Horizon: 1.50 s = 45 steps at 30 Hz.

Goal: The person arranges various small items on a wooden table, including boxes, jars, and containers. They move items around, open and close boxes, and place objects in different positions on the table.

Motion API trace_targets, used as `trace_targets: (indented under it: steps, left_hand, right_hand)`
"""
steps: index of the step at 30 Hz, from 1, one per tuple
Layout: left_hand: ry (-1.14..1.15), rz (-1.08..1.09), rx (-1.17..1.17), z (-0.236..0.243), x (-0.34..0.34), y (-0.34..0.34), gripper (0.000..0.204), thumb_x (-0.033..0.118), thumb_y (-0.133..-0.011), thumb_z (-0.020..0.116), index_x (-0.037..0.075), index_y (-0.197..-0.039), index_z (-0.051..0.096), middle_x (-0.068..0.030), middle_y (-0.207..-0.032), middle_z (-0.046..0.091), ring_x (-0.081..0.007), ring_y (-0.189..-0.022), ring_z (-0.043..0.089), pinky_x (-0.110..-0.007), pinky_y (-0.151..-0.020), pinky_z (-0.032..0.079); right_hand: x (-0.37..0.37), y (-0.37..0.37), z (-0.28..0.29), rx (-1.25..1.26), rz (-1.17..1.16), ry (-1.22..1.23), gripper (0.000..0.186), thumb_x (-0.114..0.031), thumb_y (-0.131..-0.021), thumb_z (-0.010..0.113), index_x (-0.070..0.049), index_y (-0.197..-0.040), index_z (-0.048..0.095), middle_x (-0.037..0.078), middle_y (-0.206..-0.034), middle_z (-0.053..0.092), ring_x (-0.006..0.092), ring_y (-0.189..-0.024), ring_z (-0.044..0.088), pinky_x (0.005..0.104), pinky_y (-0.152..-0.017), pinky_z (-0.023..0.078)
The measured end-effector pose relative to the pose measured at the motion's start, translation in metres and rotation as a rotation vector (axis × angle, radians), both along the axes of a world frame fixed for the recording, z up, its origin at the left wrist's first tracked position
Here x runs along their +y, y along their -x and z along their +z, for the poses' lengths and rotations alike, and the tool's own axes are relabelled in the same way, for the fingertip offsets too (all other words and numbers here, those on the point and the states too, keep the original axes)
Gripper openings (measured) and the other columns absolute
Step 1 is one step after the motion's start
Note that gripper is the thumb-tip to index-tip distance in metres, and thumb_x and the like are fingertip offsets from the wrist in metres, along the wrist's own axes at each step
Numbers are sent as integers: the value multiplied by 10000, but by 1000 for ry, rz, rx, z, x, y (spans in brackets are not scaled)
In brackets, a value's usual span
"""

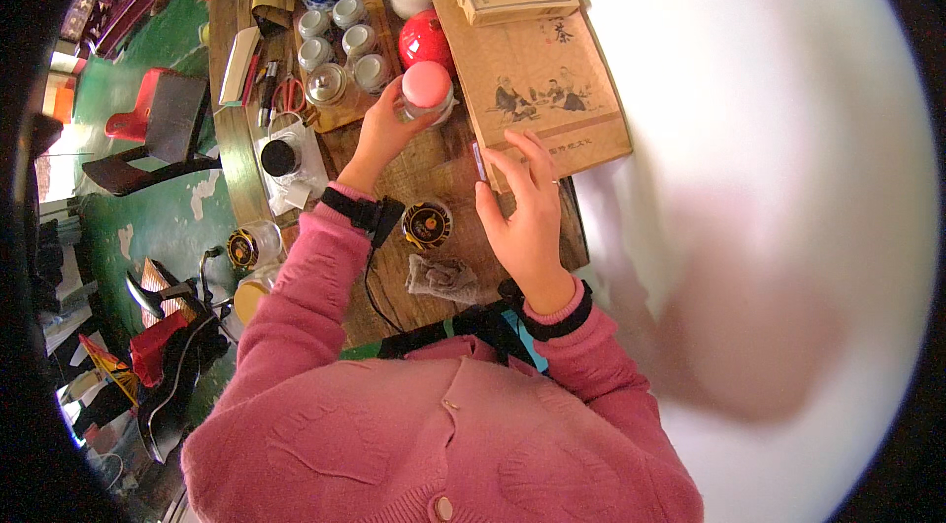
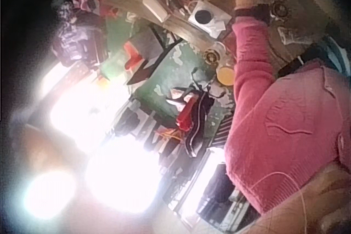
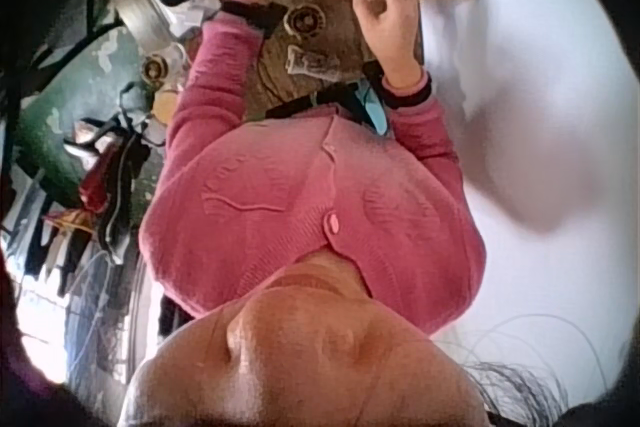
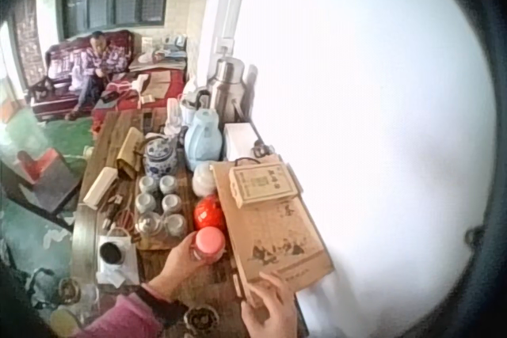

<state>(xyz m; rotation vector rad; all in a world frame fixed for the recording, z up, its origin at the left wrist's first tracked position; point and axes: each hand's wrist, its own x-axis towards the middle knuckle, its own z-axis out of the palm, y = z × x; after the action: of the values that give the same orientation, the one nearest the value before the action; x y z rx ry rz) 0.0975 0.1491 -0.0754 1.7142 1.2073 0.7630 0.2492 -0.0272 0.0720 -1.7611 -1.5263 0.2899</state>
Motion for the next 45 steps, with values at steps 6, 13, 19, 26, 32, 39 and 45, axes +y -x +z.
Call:
trace_targets:
  steps: [6, 13, 19, 26, 32, 39, 45]
  left_hand:
    - [-10, 4, 81, 6, -14, 21, 877, 332, -791, 851, 12, -1473, 403, -206, -1335, 616, -309, -1219, 618, -395, -1003, 499]
    - [-88, 95, 28, 39, -64, 78, 457, 235, -847, 780, 34, -1226, 626, -145, -1173, 674, -285, -1068, 662, -381, -913, 522]
    - [-148, 87, 73, 41, -147, 118, 192, 92, -871, 733, 23, -1042, 679, -122, -1031, 684, -258, -939, 681, -333, -802, 548]
    - [-127, -62, 104, 18, -263, 121, 159, 49, -802, 750, 45, -949, 692, -116, -952, 689, -314, -918, 674, -379, -796, 538]
    - [-372, -299, 190, -20, -302, 107, 152, 93, -803, 700, 82, -951, 669, -66, -1041, 662, -283, -1012, 640, -404, -850, 520]
    - [-569, -495, 394, -49, -324, 106, 341, 155, -805, 619, 132, -1141, 671, -15, -1188, 640, -230, -1166, 572, -409, -967, 467]
    - [-610, -486, 529, -52, -325, 100, 457, 181, -836, 572, 164, -1288, 635, 10, -1305, 608, -215, -1237, 538, -430, -1042, 426]
  right_hand:
    - [-9, 12, 12, 54, 57, -26, 340, -14, -832, 695, -39, -1170, 662, 149, -1303, 587, 369, -1240, 553, 435, -1047, 447]
    - [-32, 41, 7, 266, 291, 85, 316, -15, -850, 689, -21, -1165, 657, 142, -1216, 652, 329, -1151, 622, 389, -1000, 485]
    - [-45, 44, -67, 175, 460, 281, 478, -77, -808, 747, -57, -1264, 604, 152, -1293, 578, 352, -1194, 578, 424, -1014, 476]
    - [-64, 38, -124, 113, 619, 295, 746, -58, -718, 828, -125, -1396, 524, 155, -1410, 469, 385, -1299, 481, 436, -1085, 422]
    - [-65, 43, -141, 148, 584, 247, 763, -68, -719, 833, -131, -1411, 517, 137, -1375, 489, 354, -1271, 507, 413, -1067, 436]
    - [-75, 38, -133, 100, 523, 172, 705, -90, -723, 839, -131, -1373, 569, 110, -1337, 523, 316, -1220, 557, 389, -1016, 480]
    - [-91, 11, -104, 71, 431, 164, 703, -78, -711, 834, -122, -1363, 575, 109, -1321, 542, 313, -1155, 590, 391, -967, 504]
